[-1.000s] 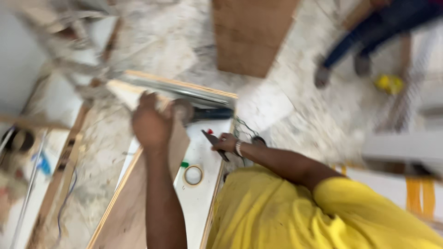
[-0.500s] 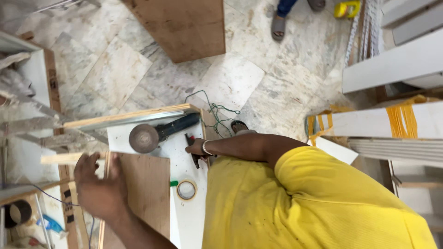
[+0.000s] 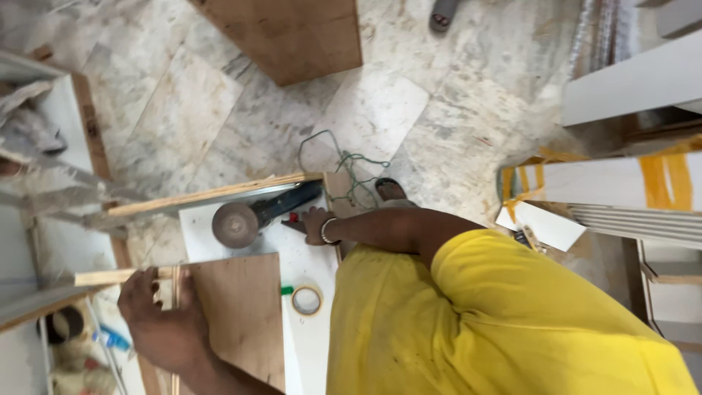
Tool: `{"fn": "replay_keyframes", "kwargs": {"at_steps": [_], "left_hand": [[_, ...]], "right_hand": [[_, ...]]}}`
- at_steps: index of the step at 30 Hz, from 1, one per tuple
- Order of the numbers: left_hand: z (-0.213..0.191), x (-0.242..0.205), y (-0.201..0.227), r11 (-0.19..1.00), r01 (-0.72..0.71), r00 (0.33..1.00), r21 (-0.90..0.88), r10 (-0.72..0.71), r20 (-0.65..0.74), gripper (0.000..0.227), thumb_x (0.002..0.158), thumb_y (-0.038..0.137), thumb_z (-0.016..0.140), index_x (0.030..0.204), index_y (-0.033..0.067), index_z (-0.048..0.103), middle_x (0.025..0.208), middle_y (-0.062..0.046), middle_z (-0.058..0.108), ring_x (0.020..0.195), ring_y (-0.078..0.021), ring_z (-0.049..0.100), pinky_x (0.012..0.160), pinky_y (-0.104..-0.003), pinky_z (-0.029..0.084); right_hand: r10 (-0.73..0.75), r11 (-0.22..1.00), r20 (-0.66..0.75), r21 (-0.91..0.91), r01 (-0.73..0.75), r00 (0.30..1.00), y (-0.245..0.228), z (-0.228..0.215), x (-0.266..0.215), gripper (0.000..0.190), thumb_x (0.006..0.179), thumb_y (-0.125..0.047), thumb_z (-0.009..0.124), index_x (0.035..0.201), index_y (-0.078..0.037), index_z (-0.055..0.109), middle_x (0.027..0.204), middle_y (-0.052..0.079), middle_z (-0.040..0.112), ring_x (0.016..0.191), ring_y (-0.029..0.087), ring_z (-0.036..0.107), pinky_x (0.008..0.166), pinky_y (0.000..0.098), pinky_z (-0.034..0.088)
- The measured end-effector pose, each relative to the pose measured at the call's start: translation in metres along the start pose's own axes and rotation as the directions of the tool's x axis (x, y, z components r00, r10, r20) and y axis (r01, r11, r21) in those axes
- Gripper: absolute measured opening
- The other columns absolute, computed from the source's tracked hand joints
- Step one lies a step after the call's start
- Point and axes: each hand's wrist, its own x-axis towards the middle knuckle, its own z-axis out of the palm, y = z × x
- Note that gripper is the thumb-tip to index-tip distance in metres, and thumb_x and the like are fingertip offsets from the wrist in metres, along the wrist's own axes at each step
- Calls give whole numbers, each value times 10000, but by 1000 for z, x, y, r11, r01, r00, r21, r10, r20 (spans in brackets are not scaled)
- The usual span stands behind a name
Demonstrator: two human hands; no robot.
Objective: The person assembles a wooden furniture unit by smoothing the edges of boards with a hand plane and a sanding block, applying adhesive, and fitting panels together.
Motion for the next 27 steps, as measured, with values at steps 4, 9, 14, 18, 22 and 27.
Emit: {"fn": "replay_keyframes", "kwargs": {"at_steps": [4, 9, 14, 18, 22, 27], "left_hand": [[-1, 0, -1, 996, -10, 1000, 92, 8, 16, 461, 826, 120, 900, 1235, 50, 699, 1382, -146, 641, 1249, -333, 652, 948, -412, 569], [-4, 5, 7, 996, 41, 998, 84, -46, 51, 537, 831, 150, 928, 1286, 34, 666, 1438, -149, 615, 1152, -322, 669, 934, -438, 559], [-3, 5, 7, 998, 41, 996, 46, -45, 80, 552, 866, 131, 918, 1329, 6, 644, 1428, -152, 595, 1146, -293, 679, 937, -403, 580], [-4, 6, 9, 997, 77, 992, 32, -80, 96, 552, 872, 118, 919, 1337, 4, 646, 1437, -158, 589, 1117, -280, 686, 920, -398, 580], [-3, 5, 5, 997, 78, 992, 29, -81, 99, 546, 871, 108, 918, 1329, -3, 642, 1440, -155, 593, 1115, -278, 694, 910, -395, 577], [0, 3, -1, 999, 34, 997, 32, -36, 66, 548, 861, 113, 926, 1322, 1, 651, 1416, -152, 601, 1109, -285, 685, 938, -389, 582]], "right_hand": [[-92, 987, -26, -132, 88, 995, 4, -3, -2, 654, 804, -304, 758, 1367, -57, 536, 1356, 195, 538, 1244, 382, 547, 992, 529, 489], [-148, 978, -77, -158, 135, 986, 11, -1, -3, 631, 795, -247, 752, 1357, -59, 534, 1332, 175, 551, 1239, 357, 539, 998, 515, 453], [-165, 975, -112, -167, 145, 980, 14, 12, 1, 592, 805, -236, 736, 1329, -44, 538, 1292, 171, 578, 1214, 344, 549, 1028, 492, 420], [-158, 975, -163, -184, 128, 974, 17, 18, 6, 519, 854, -217, 698, 1324, -46, 557, 1268, 158, 620, 1207, 330, 576, 1066, 483, 423], [-149, 977, -156, -174, 122, 976, 18, 15, 8, 601, 807, -240, 717, 1338, -29, 532, 1279, 175, 599, 1208, 344, 559, 1044, 485, 419], [-145, 980, -114, -155, 126, 983, 18, 5, 6, 584, 805, -223, 703, 1335, -34, 544, 1289, 183, 600, 1224, 347, 558, 1051, 482, 432]]}}
